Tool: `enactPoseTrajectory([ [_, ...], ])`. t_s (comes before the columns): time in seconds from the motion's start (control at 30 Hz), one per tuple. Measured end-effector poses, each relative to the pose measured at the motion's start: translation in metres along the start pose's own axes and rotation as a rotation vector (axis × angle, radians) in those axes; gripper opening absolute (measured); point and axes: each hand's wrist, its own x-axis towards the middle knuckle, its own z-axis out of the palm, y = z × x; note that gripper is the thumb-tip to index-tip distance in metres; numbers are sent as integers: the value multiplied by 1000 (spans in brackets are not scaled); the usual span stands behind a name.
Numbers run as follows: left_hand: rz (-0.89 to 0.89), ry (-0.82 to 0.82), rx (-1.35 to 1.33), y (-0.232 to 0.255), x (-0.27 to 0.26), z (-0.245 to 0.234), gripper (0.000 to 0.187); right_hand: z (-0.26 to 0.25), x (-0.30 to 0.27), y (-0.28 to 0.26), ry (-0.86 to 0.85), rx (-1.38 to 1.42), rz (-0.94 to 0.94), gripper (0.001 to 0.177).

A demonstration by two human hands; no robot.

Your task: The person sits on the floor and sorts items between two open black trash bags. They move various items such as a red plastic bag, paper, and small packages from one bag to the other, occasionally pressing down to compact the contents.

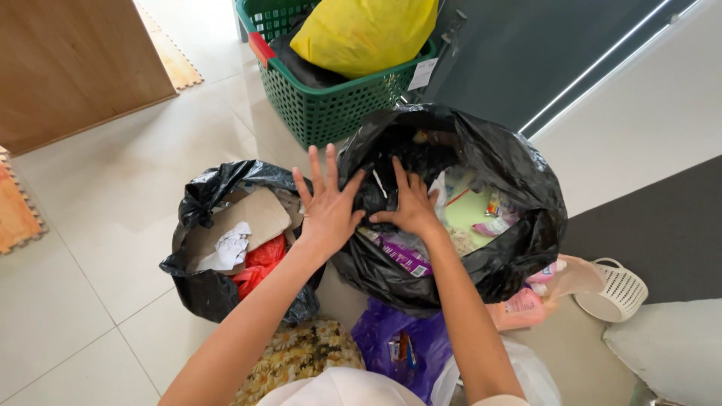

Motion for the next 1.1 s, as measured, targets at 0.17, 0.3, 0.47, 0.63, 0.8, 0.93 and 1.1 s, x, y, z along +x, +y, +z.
enactPoseTrajectory([
  [0.17,20,-29,-51,-13,12,9,95,-18,-24,25,4,53,-198,61],
  [0.3,-45,-132,-155,-16,18,6,109,-43,-42,51,118,372,-398,42],
  [0.47,-76,-258,23,-31,15,3,92,-59,-48,67,373,413,-371,36],
  [0.63,-40,-257,-57,-30,6,-6,96,-75,-65,56,719,189,-91,42],
  [0.8,116,-204,-414,6,4,-26,133,-89,-78,13,678,253,-292,42],
  [0.93,309,-29,-573,33,5,-41,135,-105,-87,-15,667,638,-355,51],
  [1.1,325,25,-945,43,19,-43,109,-104,-87,-40,610,855,-499,47],
])
